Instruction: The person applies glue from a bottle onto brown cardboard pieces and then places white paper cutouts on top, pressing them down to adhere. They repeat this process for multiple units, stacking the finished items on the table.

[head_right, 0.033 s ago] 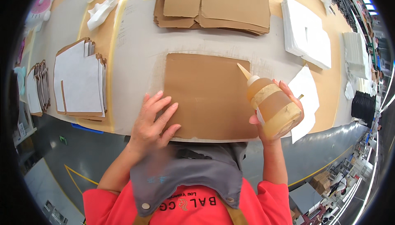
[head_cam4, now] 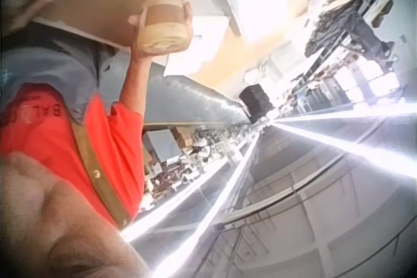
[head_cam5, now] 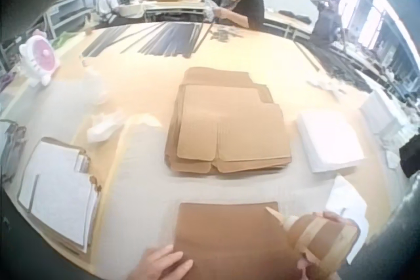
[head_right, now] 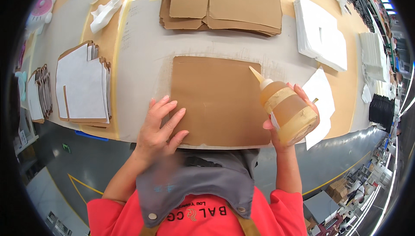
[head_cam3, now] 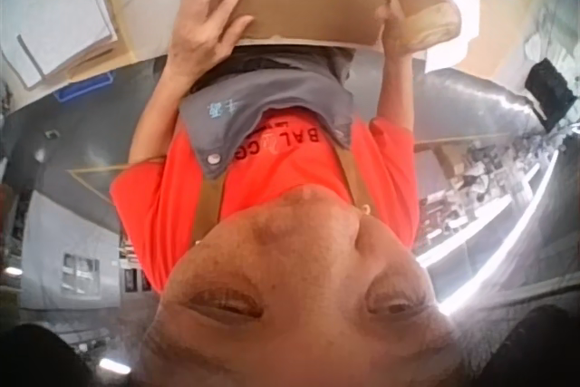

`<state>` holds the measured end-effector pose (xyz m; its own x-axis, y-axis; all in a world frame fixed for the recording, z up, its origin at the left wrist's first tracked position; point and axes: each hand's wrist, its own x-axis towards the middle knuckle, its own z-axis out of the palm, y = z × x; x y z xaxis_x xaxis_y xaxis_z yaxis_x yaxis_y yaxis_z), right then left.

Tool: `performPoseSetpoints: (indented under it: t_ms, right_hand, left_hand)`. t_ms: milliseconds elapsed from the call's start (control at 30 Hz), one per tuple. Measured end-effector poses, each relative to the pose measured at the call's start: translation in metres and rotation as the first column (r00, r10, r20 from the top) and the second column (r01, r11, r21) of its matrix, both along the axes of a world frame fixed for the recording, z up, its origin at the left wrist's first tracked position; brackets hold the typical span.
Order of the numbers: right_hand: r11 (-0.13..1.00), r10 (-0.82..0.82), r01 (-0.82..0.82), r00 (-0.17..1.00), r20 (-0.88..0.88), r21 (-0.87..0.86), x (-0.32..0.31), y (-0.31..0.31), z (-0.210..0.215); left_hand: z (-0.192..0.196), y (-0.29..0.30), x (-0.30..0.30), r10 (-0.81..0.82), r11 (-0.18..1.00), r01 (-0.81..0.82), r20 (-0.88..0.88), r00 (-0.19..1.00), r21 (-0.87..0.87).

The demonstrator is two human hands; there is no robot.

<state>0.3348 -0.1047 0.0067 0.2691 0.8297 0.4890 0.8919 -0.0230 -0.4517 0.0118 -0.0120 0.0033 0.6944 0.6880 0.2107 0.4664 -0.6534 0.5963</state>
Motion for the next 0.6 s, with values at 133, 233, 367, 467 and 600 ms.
performPoseSetpoints:
  t_ms: [133,233,367,467,600]
  right_hand:
    - [0.982,-0.049,0.107,0.939,-0.341,0.154,-0.003,0.001,-0.005]
    - [0.976,-0.002,0.106,0.874,-0.485,0.189,-0.005,0.002,0.001]
    - [0.967,0.027,0.128,0.806,-0.591,0.219,-0.002,0.001,0.002]
    - [0.957,0.032,0.171,0.738,-0.674,0.234,-0.004,-0.001,0.001]
    - [0.957,0.044,0.172,0.713,-0.7,0.235,-0.004,-0.01,0.005]
  left_hand:
    - [0.0,-0.001,0.001,0.003,1.0,-0.003,-0.018,1.0,0.021]
    - [-0.001,-0.001,0.001,0.007,0.999,-0.006,-0.024,1.0,0.033]
    - [-0.001,-0.001,0.001,0.005,0.999,-0.004,-0.026,1.0,0.045]
    - [-0.002,-0.002,0.001,0.005,0.998,-0.004,-0.02,1.0,0.055]
    - [-0.002,-0.002,0.001,0.002,0.998,0.0,-0.028,1.0,0.061]
